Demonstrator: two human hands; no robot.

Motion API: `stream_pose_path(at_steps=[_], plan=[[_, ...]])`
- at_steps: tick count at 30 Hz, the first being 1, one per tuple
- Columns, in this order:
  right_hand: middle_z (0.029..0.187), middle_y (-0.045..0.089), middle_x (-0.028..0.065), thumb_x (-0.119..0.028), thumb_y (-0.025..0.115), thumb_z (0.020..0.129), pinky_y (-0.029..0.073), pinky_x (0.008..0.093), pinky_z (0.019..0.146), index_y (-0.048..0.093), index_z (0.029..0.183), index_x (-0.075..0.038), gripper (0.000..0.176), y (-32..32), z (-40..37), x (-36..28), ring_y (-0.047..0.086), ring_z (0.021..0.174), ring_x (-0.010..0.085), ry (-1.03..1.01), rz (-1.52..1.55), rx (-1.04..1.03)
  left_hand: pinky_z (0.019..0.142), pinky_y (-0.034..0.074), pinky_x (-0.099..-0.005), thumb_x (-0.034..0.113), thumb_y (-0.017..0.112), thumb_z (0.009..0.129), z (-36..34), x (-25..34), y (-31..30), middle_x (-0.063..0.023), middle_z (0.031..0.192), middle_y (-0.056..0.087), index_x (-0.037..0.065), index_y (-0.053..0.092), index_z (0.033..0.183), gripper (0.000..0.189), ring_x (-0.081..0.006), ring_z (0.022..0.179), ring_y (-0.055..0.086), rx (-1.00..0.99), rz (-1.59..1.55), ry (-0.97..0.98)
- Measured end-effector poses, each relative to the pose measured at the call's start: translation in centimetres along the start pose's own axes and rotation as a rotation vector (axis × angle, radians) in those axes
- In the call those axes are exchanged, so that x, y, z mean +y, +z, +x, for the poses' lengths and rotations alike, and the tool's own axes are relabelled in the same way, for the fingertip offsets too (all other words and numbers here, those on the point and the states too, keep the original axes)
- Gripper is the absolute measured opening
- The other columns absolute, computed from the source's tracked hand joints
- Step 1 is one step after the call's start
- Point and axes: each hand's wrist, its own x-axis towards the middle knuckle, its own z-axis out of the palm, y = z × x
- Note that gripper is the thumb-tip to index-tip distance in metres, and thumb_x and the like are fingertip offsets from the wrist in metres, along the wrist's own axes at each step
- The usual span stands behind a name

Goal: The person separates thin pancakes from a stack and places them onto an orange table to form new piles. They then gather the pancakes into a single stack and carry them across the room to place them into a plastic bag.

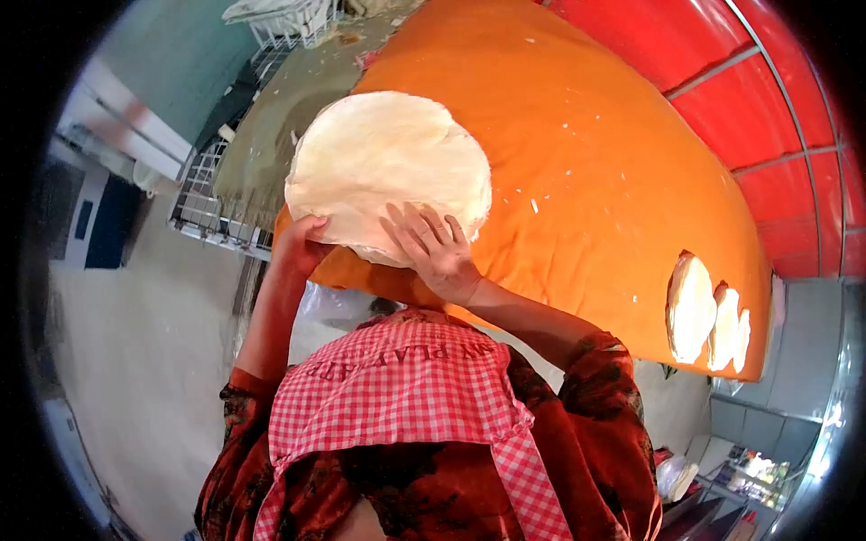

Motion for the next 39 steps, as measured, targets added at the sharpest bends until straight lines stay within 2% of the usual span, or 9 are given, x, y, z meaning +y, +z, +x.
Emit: stream_pose_path(at_steps=[5,13,15,17,22,25,28,32,39], plan=[[0.112,0.065,0.0111,-0.004,0.059,0.076,0.053,0.0386,0.076,0.063,0.115,-0.008,0.040,2.1,0.2,0.7,0.066,0.092,0.0293,0.173,0.228,0.095,0.086,0.052,-0.0411,0.017,0.057,0.091,1.3,2.0,0.7,-0.0084,0.113,0.062,0.008,0.056,0.113,0.024,-0.0252,0.104,0.061,0.209,-0.011,-0.019],[0.082,0.068,0.0160,-0.032,0.067,0.074,0.051,0.0428,0.066,0.071,0.084,-0.008,0.026,-16.4,15.0,8.3,0.063,0.070,0.0352,0.363,0.585,-0.157,0.100,0.041,-0.0498,0.043,0.053,0.093,-4.5,7.4,4.5,-0.0127,0.133,0.052,0.010,0.050,0.130,0.049,-0.0283,0.121,0.050,-0.065,0.092,0.362],[0.077,0.068,0.0170,-0.033,0.066,0.079,0.051,0.0376,0.065,0.070,0.080,-0.004,0.029,-15.5,15.8,15.8,0.065,0.069,0.0287,-0.132,-0.005,-0.072,0.102,0.039,-0.0512,0.042,0.054,0.092,-1.2,4.9,0.9,-0.0135,0.136,0.050,0.010,0.049,0.131,0.050,-0.0286,0.125,0.048,0.263,0.470,0.414],[0.086,0.070,0.0109,-0.020,0.065,0.079,0.052,0.0360,0.072,0.071,0.086,-0.002,0.020,-17.3,13.7,18.3,0.066,0.079,0.0216,0.580,0.622,-0.298,0.092,0.045,-0.0419,0.030,0.054,0.093,-0.8,1.2,0.9,-0.0099,0.124,0.053,0.003,0.047,0.128,0.044,-0.0244,0.108,0.054,0.121,0.263,0.332],[0.099,0.070,0.0086,-0.020,0.070,0.081,0.052,0.0342,0.083,0.067,0.109,-0.001,0.034,-7.8,1.1,23.6,0.065,0.090,0.0193,0.987,1.446,-0.133,0.096,0.047,-0.0385,0.021,0.053,0.093,1.0,-2.8,5.1,-0.0165,0.125,0.057,-0.007,0.049,0.127,0.045,-0.0262,0.113,0.058,-0.241,0.073,0.173],[0.115,0.067,0.0093,-0.022,0.065,0.087,0.053,0.0345,0.089,0.061,0.121,0.002,0.042,2.1,-9.1,24.8,0.065,0.099,0.0217,1.215,1.888,-0.187,0.086,0.051,-0.0358,0.018,0.068,0.084,7.2,-8.0,2.1,-0.0142,0.111,0.065,-0.009,0.059,0.115,0.042,-0.0232,0.099,0.064,0.132,0.355,0.201],[0.106,0.069,0.0084,-0.027,0.068,0.086,0.055,0.0376,0.082,0.065,0.115,-0.005,0.036,7.7,-15.9,23.0,0.066,0.091,0.0225,1.621,1.657,-0.057,0.079,0.052,-0.0351,0.017,0.074,0.079,7.5,-9.1,3.4,-0.0145,0.106,0.067,-0.010,0.061,0.112,0.045,-0.0220,0.092,0.065,0.139,0.547,0.374],[0.100,0.069,0.0090,-0.032,0.067,0.086,0.055,0.0374,0.078,0.066,0.109,-0.007,0.034,11.1,-18.1,22.5,0.066,0.087,0.0228,1.436,1.687,0.054,0.075,0.053,-0.0346,0.014,0.074,0.078,7.7,-8.7,2.0,-0.0142,0.103,0.067,-0.010,0.060,0.111,0.043,-0.0216,0.088,0.066,0.145,0.632,0.177],[0.088,0.066,0.0163,-0.026,0.063,0.089,0.049,0.0373,0.064,0.060,0.096,0.000,0.027,4.6,-15.3,13.6,0.065,0.078,0.0300,1.136,0.095,0.357,0.077,0.052,-0.0336,0.012,0.073,0.079,6.9,-8.9,3.9,-0.0127,0.101,0.067,-0.007,0.061,0.111,0.039,-0.0215,0.087,0.066,0.156,0.562,0.226]])
